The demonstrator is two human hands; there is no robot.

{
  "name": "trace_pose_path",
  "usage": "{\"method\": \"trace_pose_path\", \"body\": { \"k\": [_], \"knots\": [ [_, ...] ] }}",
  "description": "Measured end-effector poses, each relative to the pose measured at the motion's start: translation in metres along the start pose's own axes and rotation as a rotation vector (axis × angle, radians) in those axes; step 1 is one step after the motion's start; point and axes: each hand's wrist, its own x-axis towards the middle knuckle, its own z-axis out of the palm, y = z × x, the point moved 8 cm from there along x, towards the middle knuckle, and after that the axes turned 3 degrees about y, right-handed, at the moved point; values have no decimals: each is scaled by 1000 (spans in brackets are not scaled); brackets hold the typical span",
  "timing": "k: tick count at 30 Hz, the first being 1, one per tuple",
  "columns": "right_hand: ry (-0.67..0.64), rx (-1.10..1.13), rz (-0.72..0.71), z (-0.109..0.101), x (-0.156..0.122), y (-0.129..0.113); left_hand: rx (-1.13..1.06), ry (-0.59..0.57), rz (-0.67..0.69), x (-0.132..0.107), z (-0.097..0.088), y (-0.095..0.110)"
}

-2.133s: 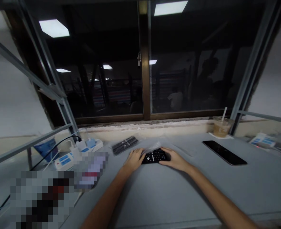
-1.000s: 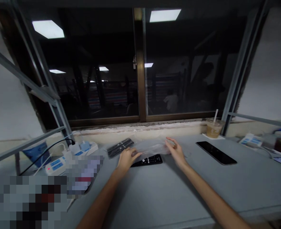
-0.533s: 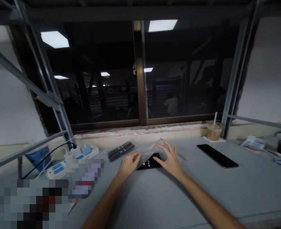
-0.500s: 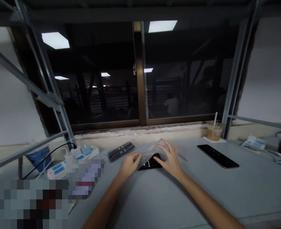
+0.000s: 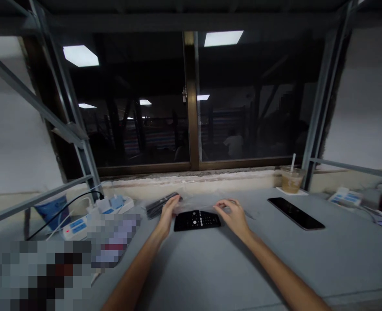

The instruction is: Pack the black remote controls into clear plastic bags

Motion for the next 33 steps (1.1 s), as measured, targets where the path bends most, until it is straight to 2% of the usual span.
{"method": "trace_pose_path", "body": {
  "k": [3,5,7,11,13,17,21,24,26,27,29,32,33],
  "knots": [
    [-2,121,163,3,-2,14,-125,-51,-114,3,-4,-8],
    [10,207,259,2,-2,25,-123,-46,-125,5,-5,-12],
    [51,264,326,-6,1,35,0,23,-59,7,-10,-11],
    [226,261,385,-38,13,59,285,210,86,8,-26,-8],
    [342,195,339,-57,20,65,477,266,170,8,-33,-4],
    [514,-14,228,-85,34,63,1106,290,313,7,-35,-1],
    [473,-162,36,-89,55,53,1397,189,301,10,-23,-16],
    [472,-234,-23,-91,63,53,1517,88,323,9,-10,-24],
    [470,-262,-42,-91,63,54,1569,66,336,9,-5,-23],
    [438,-284,-37,-88,62,56,1592,61,348,9,-3,-21],
    [264,-364,22,-72,59,65,1622,56,385,10,-1,-17],
    [-232,-515,227,-28,41,95,1608,69,436,14,-1,-12],
    [-282,-525,244,-21,35,99,1594,84,436,15,-2,-12]
  ]
}}
